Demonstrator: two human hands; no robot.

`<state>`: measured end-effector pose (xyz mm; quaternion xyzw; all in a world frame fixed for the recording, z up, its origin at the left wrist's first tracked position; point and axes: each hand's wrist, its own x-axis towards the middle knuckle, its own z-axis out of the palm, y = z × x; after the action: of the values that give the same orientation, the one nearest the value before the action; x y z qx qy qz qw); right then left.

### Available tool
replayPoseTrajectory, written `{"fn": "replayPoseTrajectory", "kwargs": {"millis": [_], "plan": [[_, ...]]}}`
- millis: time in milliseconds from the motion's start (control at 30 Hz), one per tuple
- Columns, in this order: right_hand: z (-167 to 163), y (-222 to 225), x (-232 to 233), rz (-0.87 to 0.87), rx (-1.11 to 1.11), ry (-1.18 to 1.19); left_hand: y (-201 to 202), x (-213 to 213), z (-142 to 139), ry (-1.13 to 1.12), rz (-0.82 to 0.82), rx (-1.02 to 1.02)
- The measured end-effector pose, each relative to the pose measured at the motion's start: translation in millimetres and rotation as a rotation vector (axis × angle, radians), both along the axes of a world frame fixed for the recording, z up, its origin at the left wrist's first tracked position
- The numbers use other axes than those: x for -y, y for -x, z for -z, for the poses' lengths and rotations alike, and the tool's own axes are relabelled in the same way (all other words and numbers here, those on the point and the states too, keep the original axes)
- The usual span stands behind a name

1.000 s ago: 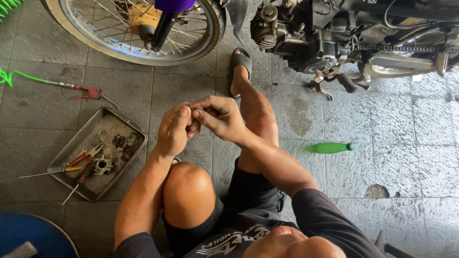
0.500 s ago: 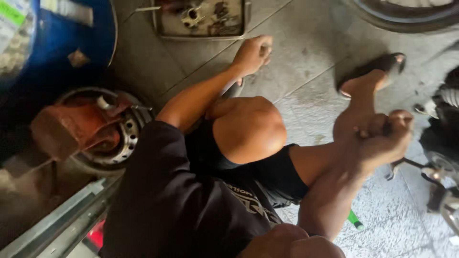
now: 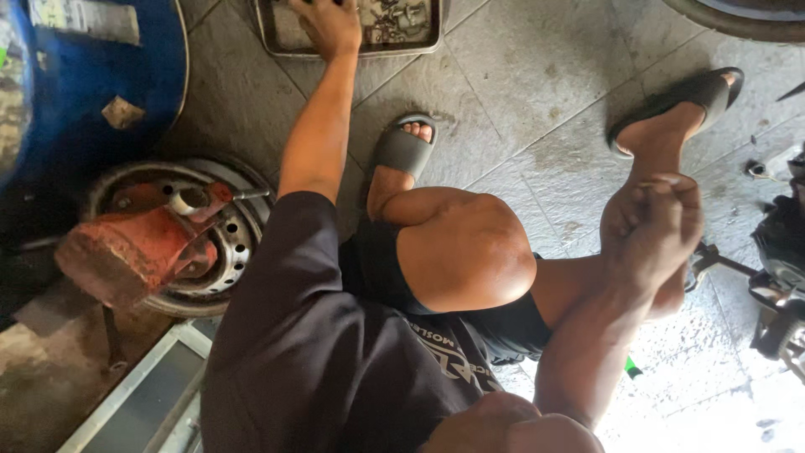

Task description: The person sits on the floor and disassembles a motorcycle carburetor using a screwdriver and compressed air. They remove screws, separate the body, clean internal passages, and reassemble the unit with small components.

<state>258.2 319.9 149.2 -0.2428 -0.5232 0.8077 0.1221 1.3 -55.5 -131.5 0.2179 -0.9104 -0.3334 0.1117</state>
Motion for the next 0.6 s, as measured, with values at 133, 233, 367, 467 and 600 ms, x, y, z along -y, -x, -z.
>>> {"fn": "replayPoseTrajectory", "kwargs": {"millis": [133,233,367,467,600], "plan": [[-3,6,10,0.040,0.024,0.004,5,5,1,-0.097,-0.087,-0.066],[-7,9,17,-0.001,0.011,-0.036,-5,2,-11,-0.273,-0.060,-0.070],[-11,20,35,-0.123,-0.021,-0.143,-54,-33,-61,-0.665,0.215,-0.107],[-18,29,55,-0.251,-0.096,-0.343,-88,-75,-118,-0.967,0.591,-0.336],[-32,35,77,-0.346,-0.254,-0.529,-115,-110,-191,-1.214,0.851,-0.382]]}}
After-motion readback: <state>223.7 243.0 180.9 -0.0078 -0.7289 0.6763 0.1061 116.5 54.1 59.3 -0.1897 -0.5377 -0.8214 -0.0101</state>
